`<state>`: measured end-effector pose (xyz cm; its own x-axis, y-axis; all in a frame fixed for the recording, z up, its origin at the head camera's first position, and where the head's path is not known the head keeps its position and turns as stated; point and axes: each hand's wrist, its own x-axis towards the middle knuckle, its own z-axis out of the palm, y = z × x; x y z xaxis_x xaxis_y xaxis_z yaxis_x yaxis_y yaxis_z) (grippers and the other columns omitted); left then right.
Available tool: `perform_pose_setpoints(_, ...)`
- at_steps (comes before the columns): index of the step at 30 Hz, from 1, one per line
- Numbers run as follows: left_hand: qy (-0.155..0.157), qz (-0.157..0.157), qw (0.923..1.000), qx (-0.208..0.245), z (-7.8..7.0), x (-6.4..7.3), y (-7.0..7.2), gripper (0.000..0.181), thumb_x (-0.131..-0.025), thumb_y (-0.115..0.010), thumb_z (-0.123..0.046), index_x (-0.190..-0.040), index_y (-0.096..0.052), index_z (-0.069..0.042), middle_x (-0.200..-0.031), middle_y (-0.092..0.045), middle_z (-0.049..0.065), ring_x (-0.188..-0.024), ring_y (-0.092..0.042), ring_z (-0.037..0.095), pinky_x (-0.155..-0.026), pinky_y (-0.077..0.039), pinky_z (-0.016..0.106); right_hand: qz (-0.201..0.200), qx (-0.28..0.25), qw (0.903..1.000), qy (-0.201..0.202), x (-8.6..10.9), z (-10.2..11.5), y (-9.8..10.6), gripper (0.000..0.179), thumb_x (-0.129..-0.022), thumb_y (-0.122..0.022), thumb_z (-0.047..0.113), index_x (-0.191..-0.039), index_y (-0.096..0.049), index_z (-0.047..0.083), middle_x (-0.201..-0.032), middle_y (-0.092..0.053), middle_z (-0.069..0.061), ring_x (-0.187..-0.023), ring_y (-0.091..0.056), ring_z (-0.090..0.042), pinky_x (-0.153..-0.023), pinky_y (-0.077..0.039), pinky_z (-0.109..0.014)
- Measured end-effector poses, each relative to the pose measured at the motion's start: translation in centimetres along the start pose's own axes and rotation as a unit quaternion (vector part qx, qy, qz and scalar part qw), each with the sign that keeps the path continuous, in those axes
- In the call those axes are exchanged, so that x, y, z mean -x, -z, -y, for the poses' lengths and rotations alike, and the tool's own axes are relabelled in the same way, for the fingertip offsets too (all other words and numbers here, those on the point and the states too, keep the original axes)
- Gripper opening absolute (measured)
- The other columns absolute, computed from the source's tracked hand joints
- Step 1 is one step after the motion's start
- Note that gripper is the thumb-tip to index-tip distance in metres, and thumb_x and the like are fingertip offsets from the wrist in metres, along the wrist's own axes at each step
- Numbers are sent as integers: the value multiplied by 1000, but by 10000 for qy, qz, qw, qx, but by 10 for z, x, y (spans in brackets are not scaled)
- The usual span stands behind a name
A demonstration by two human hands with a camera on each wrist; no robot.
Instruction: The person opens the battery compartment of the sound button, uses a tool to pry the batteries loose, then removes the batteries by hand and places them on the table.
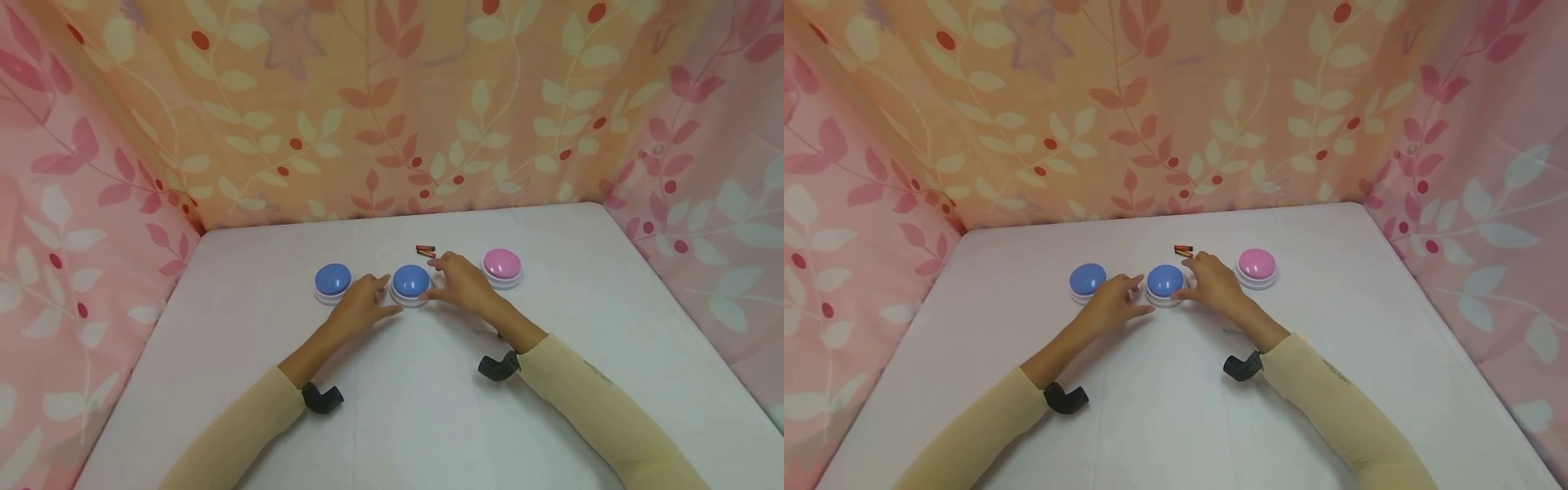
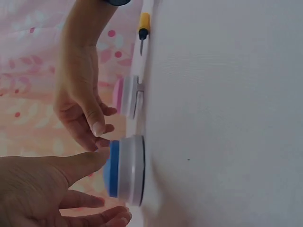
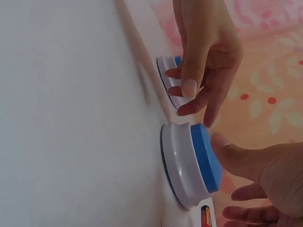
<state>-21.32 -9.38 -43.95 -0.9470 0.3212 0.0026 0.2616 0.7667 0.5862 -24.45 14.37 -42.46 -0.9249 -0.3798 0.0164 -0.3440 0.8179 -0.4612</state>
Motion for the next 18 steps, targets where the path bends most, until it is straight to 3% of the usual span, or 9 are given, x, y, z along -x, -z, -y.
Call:
perform_pose_setpoints(4,-141,-184,9995,-200,-6,16,21,69,-85,-84,-34,-145,-57,-10,-112,-68,10,-99,-65,25,-74,-59,32,-237,34,9995,219,4,16,6,80,-79,-86,45,-145,-57,10,-133,-59,-14,-123,-56,-31,-95,-55,-50)
perform_pose_setpoints(8,-318,-557,9966,-520,-4,25,42,73,-86,-83,-36,-149,-53,-15,-116,-69,9,-102,-65,28,-75,-58,38,-281,-148,9984,466,5,35,10,76,-81,-85,44,-143,-58,10,-147,-53,-12,-139,-46,-32,-104,-47,-54)
perform_pose_setpoints(13,-380,-1076,9913,-655,10,31,62,86,-84,-84,-37,-156,-41,-19,-117,-70,7,-105,-64,29,-81,-56,46,-140,-229,9974,675,1,55,6,75,-81,-84,46,-143,-58,12,-144,-57,-11,-137,-49,-31,-103,-48,-54)
perform_pose_setpoints(18,-262,-1510,9851,-780,29,38,69,89,-81,-87,-34,-156,-41,-17,-129,-64,12,-119,-59,33,-85,-56,55,-14,-247,9951,957,-8,73,-3,75,-83,-83,47,-143,-58,9,-143,-58,-10,-135,-51,-29,-105,-48,-49)
